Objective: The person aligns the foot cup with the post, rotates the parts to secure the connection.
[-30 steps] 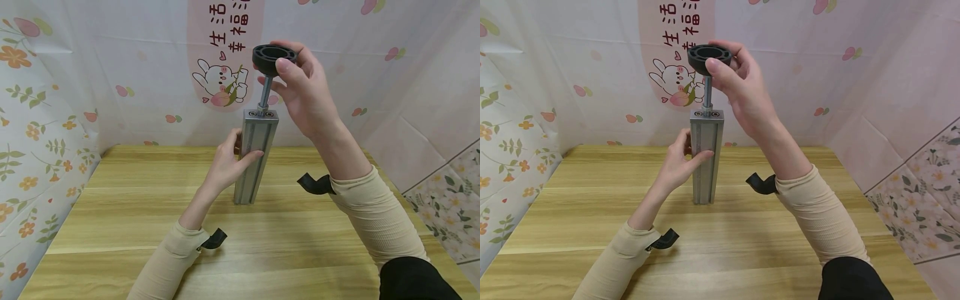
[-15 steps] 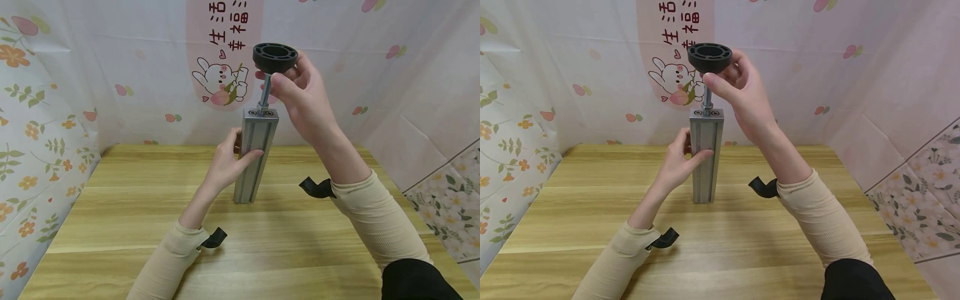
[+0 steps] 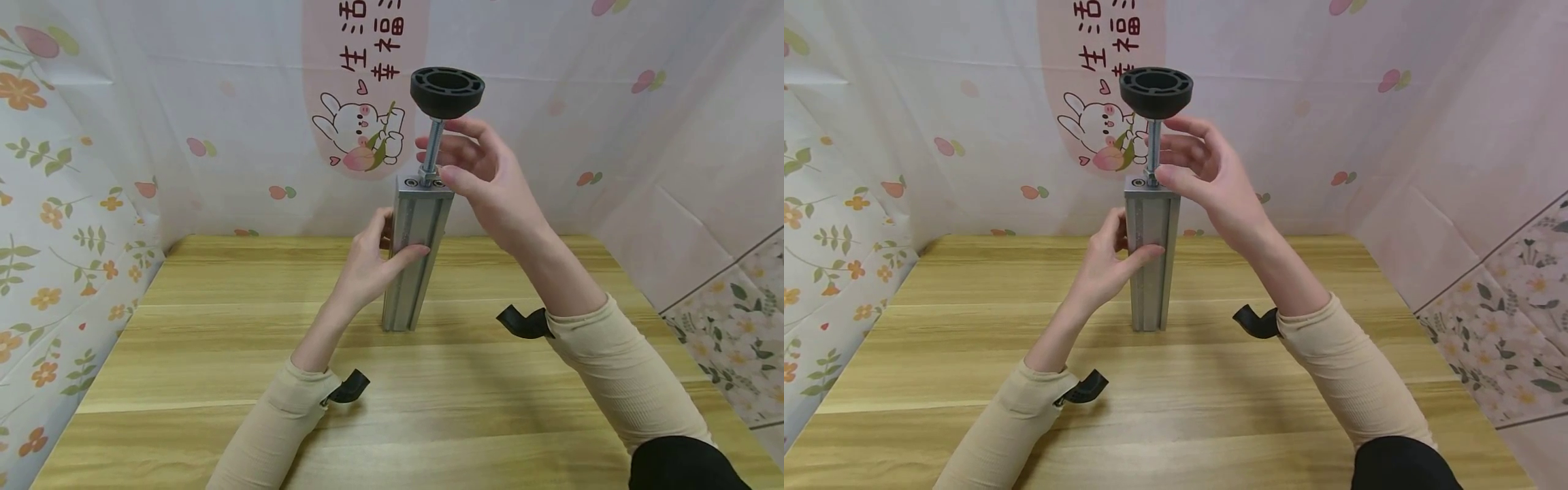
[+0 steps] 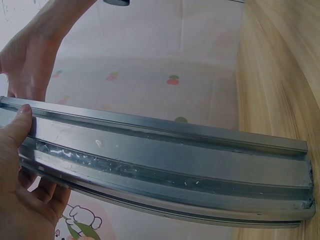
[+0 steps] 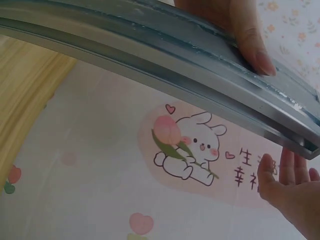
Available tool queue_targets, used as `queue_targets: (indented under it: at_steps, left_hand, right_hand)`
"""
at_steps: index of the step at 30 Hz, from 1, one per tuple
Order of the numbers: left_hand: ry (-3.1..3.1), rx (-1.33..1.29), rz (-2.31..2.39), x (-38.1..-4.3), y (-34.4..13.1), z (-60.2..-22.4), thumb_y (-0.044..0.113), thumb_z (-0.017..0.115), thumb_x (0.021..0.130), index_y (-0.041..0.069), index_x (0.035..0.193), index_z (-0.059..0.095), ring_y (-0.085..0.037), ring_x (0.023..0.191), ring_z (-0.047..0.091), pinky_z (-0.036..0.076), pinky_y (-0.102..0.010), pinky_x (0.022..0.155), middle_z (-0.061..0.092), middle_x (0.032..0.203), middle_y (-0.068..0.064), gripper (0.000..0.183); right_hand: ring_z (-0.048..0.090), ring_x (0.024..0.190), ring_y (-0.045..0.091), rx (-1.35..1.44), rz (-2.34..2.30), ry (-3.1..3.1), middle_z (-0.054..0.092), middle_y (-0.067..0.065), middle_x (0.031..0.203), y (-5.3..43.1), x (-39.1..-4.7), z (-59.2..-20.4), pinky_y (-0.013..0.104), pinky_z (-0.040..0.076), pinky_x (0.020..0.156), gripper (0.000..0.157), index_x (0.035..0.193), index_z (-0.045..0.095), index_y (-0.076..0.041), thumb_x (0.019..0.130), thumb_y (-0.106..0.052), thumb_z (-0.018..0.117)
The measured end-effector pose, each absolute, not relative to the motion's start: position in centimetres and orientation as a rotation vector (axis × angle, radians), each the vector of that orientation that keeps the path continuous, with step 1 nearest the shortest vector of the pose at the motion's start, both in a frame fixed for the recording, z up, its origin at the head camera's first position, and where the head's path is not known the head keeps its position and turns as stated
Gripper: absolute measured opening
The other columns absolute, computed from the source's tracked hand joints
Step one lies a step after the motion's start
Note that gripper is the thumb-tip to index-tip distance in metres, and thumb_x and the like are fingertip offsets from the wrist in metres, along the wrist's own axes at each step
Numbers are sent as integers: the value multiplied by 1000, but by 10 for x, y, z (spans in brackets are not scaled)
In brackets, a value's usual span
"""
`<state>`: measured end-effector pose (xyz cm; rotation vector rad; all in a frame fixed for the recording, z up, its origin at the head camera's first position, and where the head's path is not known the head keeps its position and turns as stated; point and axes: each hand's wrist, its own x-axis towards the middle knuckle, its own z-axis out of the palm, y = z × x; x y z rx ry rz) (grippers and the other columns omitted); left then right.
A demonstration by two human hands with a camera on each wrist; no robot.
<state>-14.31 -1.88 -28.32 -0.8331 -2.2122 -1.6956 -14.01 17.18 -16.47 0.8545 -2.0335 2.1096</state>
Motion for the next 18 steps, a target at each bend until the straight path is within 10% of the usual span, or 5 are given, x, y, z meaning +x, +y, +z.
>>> queue_targets:
  at_steps: [12, 18]
  left_hand:
    - [-2231, -887, -1648, -146, -23, -283, 23, 79, 90, 11, 136, 51, -19, 97, 62, 55, -38, 88, 65, 106, -7, 55]
    - [-2229, -941, -1662, -150, -25, -288, 64, 64, 86, 11, 136, 51, -20, 94, 65, 57, -45, 86, 67, 106, -8, 74]
  right_hand:
    - [58, 125, 24, 856, 1981, -2281, 59, 7, 142, 177, -135, -188, 28, 49, 100, 64, 149, 42, -14, 91, -3, 67]
    - [57, 127, 21, 811, 1907, -2386, 54, 5, 139, 174, -134, -203, 29, 51, 103, 73, 153, 37, -16, 90, -11, 75]
